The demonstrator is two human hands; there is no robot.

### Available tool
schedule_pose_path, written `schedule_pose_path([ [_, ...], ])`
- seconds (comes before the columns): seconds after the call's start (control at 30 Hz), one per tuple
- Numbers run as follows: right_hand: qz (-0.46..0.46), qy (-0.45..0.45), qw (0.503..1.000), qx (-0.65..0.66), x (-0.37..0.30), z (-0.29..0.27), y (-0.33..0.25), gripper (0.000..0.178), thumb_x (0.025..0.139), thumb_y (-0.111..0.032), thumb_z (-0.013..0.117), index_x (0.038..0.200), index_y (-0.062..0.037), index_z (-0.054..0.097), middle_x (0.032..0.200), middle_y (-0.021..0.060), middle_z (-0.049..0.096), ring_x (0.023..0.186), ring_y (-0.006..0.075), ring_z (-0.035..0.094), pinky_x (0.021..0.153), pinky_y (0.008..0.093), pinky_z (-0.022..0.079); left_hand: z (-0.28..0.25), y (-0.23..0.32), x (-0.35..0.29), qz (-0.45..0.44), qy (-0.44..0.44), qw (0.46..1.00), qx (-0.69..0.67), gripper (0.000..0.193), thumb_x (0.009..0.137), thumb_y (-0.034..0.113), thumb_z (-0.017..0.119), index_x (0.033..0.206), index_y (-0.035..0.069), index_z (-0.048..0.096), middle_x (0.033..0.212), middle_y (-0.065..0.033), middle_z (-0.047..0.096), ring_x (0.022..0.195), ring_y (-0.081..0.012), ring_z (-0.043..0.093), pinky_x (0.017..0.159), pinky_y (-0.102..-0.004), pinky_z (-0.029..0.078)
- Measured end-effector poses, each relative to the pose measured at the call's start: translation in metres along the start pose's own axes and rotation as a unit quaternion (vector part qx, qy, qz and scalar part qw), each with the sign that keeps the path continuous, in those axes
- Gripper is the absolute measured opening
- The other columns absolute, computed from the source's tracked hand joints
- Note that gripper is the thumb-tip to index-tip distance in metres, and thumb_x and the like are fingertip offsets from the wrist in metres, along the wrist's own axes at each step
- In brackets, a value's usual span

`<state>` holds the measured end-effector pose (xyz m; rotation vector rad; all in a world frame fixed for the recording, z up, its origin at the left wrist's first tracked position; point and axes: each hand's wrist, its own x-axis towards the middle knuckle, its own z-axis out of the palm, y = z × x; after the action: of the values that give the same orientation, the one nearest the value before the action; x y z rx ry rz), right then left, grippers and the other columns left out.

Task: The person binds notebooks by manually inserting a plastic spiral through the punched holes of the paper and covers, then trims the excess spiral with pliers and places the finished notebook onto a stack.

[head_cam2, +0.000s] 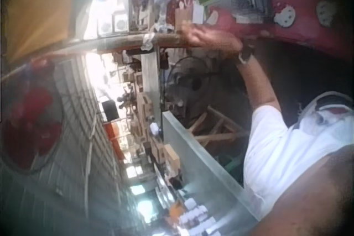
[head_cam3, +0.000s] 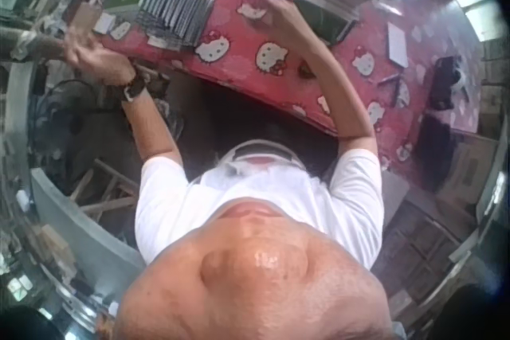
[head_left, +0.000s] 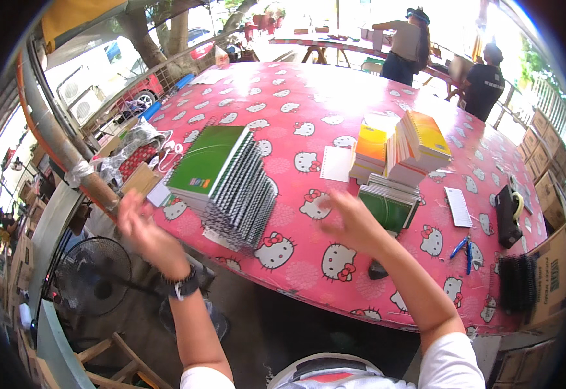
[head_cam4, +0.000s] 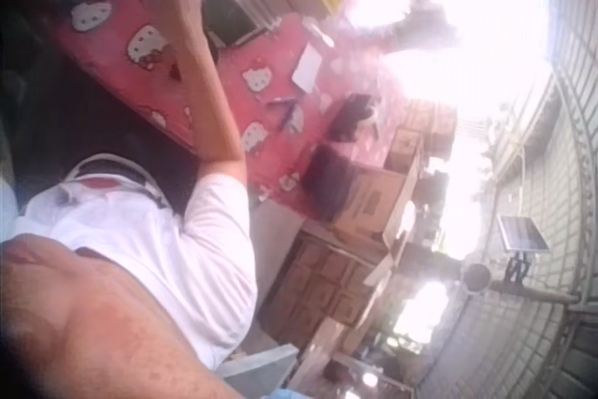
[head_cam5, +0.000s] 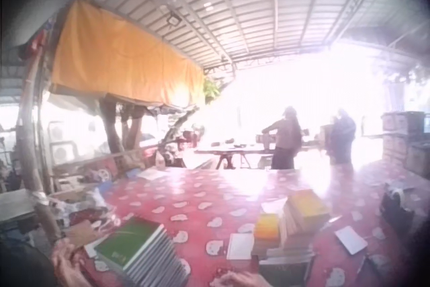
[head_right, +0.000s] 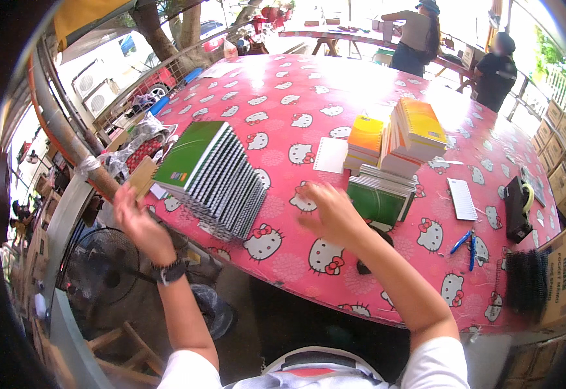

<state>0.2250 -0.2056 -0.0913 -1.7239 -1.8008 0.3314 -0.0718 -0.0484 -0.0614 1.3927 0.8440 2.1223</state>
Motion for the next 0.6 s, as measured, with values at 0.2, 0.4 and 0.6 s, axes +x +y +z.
schedule_pose_path([
  [0.2,0.111,0.000,0.971,-0.210,-0.119,0.002,0.038,0.066,0.064,-0.033,0.076,0.119,-0.0096,0.050,0.123,0.0129,0.048,0.126,0.0328,0.034,0.092,0.0565,0.036,0.044,0.069,-0.106,0.302,-0.203,0.930,-0.044,0.023,0.087,0.013,0.055,0.108,0.004,0.055,0.109,-0.0117,0.058,0.102,-0.0246,0.055,0.087,-0.0362,0.044],
  [0.4,0.217,0.105,0.921,-0.306,-0.154,-0.028,0.060,0.060,0.068,-0.032,0.075,0.118,-0.0088,0.052,0.125,0.0099,0.049,0.129,0.0309,0.032,0.100,0.0588,0.026,0.181,0.033,-0.204,0.284,-0.495,0.821,-0.008,0.022,0.079,0.011,0.069,0.100,0.008,0.065,0.100,-0.0050,0.061,0.097,-0.0230,0.057,0.084,-0.0368,0.045],
  [0.6,0.238,0.237,0.925,-0.176,-0.212,-0.063,0.079,0.052,0.075,-0.039,0.073,0.115,-0.0095,0.059,0.123,0.0087,0.057,0.131,0.0307,0.032,0.105,0.0542,0.018,0.251,-0.012,-0.239,0.342,-0.542,0.764,0.078,0.029,0.074,0.021,0.071,0.100,0.008,0.067,0.103,-0.0033,0.064,0.098,-0.0232,0.059,0.081,-0.0370,0.047],
])
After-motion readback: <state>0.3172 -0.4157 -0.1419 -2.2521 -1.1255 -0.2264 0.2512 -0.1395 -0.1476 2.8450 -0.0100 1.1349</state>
